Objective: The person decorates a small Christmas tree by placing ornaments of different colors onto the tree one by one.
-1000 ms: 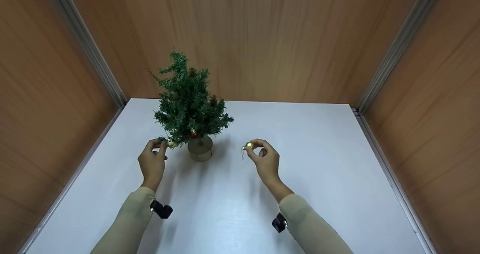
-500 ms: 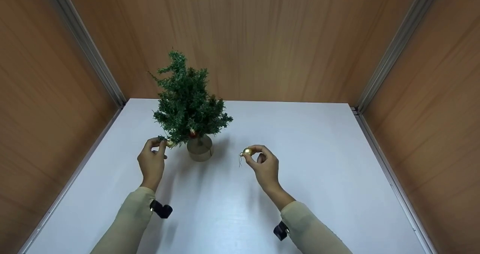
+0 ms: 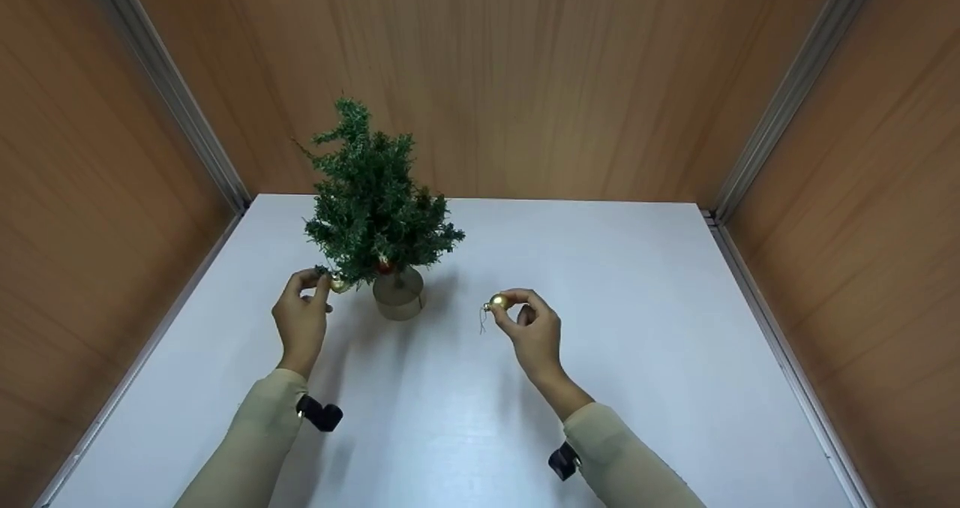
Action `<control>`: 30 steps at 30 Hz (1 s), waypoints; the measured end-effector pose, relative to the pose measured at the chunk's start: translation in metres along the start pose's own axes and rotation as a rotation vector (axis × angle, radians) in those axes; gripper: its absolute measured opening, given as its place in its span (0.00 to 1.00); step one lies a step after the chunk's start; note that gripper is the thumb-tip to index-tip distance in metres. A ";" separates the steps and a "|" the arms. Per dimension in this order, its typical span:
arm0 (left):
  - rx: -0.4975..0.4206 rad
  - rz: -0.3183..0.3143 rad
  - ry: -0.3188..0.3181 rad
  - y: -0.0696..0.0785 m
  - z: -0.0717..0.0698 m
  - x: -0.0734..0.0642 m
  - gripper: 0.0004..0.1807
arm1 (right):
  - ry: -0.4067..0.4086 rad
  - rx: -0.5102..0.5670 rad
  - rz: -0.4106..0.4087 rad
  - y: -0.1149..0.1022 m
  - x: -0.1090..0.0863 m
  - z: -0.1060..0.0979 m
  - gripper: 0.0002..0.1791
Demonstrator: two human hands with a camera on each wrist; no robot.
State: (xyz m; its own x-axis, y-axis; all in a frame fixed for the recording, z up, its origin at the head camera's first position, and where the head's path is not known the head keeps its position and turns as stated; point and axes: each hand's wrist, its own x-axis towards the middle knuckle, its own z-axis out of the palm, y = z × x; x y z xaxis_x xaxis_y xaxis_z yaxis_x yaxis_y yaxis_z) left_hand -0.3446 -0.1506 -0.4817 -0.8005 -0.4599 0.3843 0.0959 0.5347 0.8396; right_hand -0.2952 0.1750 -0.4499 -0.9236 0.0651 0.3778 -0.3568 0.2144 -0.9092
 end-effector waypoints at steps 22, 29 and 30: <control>-0.193 0.123 0.073 0.034 -0.016 -0.018 0.09 | -0.020 0.047 -0.014 0.000 0.002 0.010 0.13; -0.183 0.291 -0.001 0.057 -0.004 -0.046 0.06 | -0.033 0.058 -0.015 -0.006 0.003 0.015 0.13; -0.179 0.314 -0.021 0.058 0.000 -0.050 0.06 | -0.035 0.062 -0.017 -0.008 0.003 0.016 0.13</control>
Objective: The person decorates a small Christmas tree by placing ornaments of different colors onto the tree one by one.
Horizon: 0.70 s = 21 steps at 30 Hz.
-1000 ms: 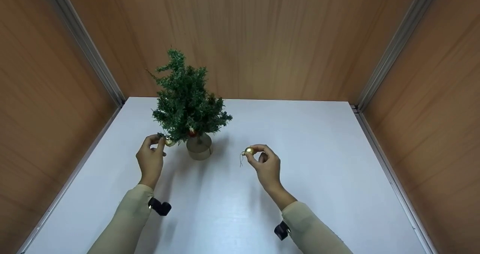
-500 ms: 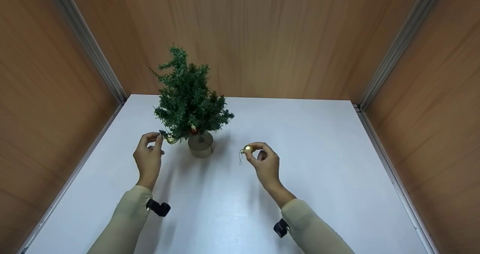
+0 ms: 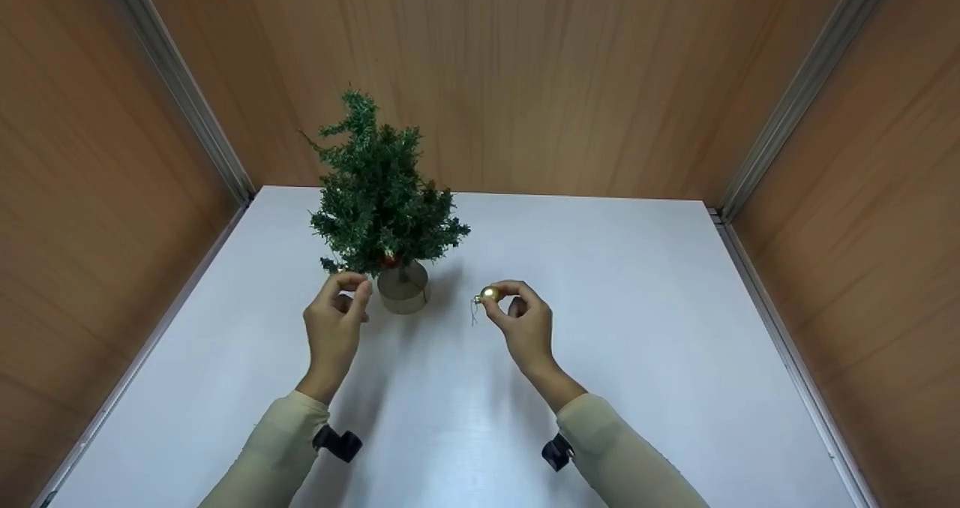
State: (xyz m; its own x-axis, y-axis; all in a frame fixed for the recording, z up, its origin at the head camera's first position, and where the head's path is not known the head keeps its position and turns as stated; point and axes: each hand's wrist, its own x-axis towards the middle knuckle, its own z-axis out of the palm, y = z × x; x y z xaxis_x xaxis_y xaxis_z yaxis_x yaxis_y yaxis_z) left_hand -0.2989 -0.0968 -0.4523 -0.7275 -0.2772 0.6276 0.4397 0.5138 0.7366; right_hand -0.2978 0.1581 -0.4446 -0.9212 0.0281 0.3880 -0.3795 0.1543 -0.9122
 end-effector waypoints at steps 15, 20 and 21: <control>-0.176 0.013 -0.311 0.017 0.038 -0.034 0.08 | -0.035 -0.008 -0.021 -0.007 -0.007 0.017 0.12; -0.196 -0.009 -0.393 0.022 0.045 -0.034 0.13 | -0.057 -0.025 -0.038 -0.009 -0.010 0.022 0.12; -0.196 -0.016 -0.407 0.022 0.046 -0.033 0.13 | -0.060 -0.026 -0.041 -0.009 -0.010 0.023 0.12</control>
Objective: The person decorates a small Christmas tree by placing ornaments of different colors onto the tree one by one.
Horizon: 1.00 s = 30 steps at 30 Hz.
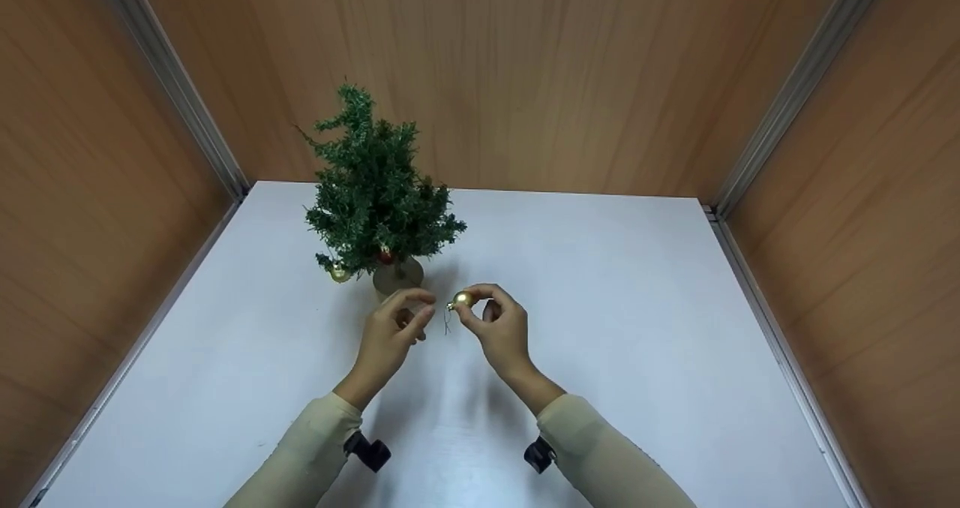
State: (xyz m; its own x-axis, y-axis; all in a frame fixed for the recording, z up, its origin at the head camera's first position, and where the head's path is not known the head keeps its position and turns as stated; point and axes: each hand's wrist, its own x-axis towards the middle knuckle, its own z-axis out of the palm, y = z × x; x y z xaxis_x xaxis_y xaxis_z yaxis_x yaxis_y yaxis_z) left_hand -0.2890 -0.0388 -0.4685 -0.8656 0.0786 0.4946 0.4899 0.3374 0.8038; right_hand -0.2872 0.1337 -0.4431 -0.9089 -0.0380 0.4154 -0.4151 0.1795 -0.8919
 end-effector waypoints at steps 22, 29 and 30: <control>0.028 -0.040 -0.009 0.002 -0.002 0.002 0.08 | -0.022 0.021 0.015 -0.002 -0.002 0.008 0.13; -0.002 -0.053 0.017 0.003 -0.001 0.001 0.08 | -0.026 0.048 0.044 0.003 -0.007 0.008 0.13; -0.005 -0.052 0.023 0.003 -0.001 0.001 0.08 | -0.027 0.051 0.049 0.004 -0.008 0.008 0.13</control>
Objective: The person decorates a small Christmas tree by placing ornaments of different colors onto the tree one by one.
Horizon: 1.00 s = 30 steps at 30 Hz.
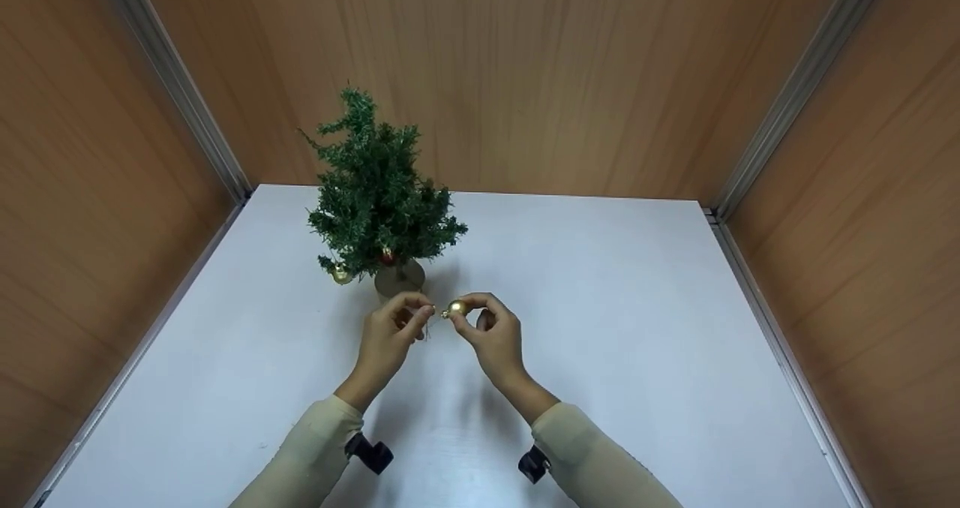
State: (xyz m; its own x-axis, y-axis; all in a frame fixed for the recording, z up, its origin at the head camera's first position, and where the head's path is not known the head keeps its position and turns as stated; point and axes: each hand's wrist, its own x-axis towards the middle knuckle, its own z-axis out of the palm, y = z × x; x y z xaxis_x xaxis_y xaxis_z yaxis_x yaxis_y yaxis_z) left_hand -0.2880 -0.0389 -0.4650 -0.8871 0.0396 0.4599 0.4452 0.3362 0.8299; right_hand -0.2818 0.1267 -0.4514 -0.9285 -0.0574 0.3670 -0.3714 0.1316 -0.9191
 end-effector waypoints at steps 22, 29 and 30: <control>-0.044 0.036 0.067 0.007 0.002 0.004 0.07 | -0.096 0.001 0.153 0.019 -0.005 0.004 0.14; -0.077 0.039 0.070 0.009 0.002 0.006 0.07 | -0.116 -0.008 0.181 0.011 -0.008 0.006 0.14; -0.079 0.039 0.072 0.008 0.002 0.006 0.07 | -0.119 -0.012 0.179 0.011 -0.008 0.006 0.14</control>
State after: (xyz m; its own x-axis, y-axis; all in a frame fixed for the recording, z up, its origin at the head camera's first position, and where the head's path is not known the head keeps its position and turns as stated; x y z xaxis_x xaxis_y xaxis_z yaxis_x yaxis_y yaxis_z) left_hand -0.2895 -0.0342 -0.4563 -0.8593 -0.0173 0.5112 0.4897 0.2605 0.8320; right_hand -0.2788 0.1224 -0.4652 -0.9727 -0.1482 0.1784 -0.2018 0.1618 -0.9660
